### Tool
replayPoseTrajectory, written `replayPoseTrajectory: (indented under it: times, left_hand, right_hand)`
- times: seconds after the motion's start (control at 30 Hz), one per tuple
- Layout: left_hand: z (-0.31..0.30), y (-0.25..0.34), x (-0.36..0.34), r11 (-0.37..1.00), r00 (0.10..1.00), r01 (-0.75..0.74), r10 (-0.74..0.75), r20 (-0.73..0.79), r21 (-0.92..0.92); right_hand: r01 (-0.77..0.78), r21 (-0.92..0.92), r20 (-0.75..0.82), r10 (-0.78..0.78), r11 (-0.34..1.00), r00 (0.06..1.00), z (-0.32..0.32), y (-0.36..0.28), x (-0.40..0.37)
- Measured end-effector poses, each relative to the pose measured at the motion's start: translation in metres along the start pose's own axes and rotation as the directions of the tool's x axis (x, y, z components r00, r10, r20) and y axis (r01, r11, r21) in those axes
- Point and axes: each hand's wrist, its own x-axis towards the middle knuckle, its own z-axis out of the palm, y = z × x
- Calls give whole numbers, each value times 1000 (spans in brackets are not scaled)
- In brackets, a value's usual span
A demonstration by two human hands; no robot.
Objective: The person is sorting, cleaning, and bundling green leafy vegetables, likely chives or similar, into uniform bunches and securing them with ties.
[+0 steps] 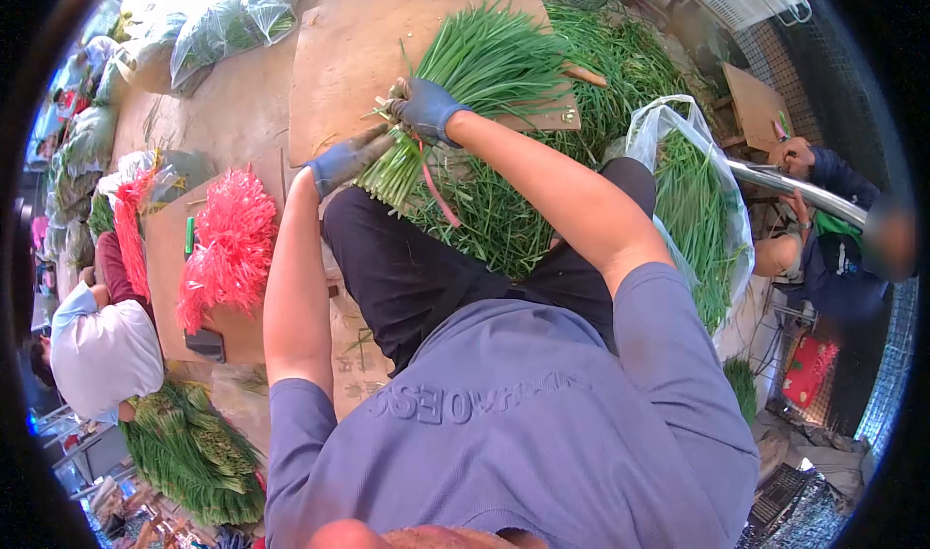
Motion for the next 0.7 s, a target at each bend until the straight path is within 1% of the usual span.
replayPoseTrajectory:
  times: [0.03,0.07,0.13,0.17,0.23,0.27,0.3,0.33,0.37,0.4,0.43,0.47,0.5,0.53,0.57,0.6,0.63,0.67,0.7]
  left_hand:
    - [10,-10,13,988,990,-124,130,-58,93]
    - [16,-23,24,988,989,-135,139,-52,80]
    - [27,-1,20,986,987,-158,159,-28,53]
    - [25,-15,37,968,978,-198,184,100,157]
    - [29,-39,56,951,953,-296,289,85,91]
    - [35,-56,66,951,954,-294,298,22,-97]
    - [41,-74,75,908,951,-304,305,-41,-287]
    - [48,-91,84,829,944,-324,312,-104,-456]
    - [45,-53,55,849,981,-192,181,-70,-492]
    - [49,-40,50,868,967,-239,172,-189,-434]
    - [54,-29,46,890,939,-271,160,-304,-367]
    - [53,-34,51,799,959,-255,139,-246,-545]
    - [51,-41,55,676,975,-221,125,-186,-703]
    - [48,-43,56,525,985,-169,120,-123,-834]
    - [50,-35,59,353,968,-51,249,41,-934]
    - [54,-21,52,279,961,-77,278,4,-957]
    - [61,-5,36,202,952,-97,304,-32,-975]
    - [66,5,28,119,942,-116,327,-72,-986]
    - [76,-4,37,15,938,-87,338,-77,-996]
  right_hand:
    - [-9,28,2,9,1000,1000,0,-2,-1]
    - [34,-16,-18,-34,999,999,2,-4,-2]
    - [106,-105,-61,-113,989,992,12,-15,-12]
    - [67,170,-76,-54,983,996,19,-22,-24]
    - [100,2,-40,-100,995,994,28,-18,-21]
    - [121,-78,-18,-123,990,992,31,-16,-20]
    - [199,-99,25,-197,975,980,31,-46,-40]
    - [273,-115,68,-267,955,961,38,-80,-74]
    - [732,-74,-21,-735,677,677,69,-73,-85]
    - [691,197,221,-718,696,660,74,-104,-129]
    - [520,404,449,-658,753,604,79,-135,-172]
    - [424,716,368,-815,555,447,113,-122,-197]
    - [576,399,645,-665,713,376,68,-167,-221]
    - [580,282,690,-582,764,430,58,-159,-232]
    - [568,199,669,-534,799,517,45,-140,-234]
    - [453,20,771,-302,891,560,31,-121,-228]
    - [299,-201,715,-69,933,696,13,-104,-233]
    - [238,-531,588,151,813,795,-2,-83,-235]
    - [137,-579,408,140,804,902,-13,-49,-240]
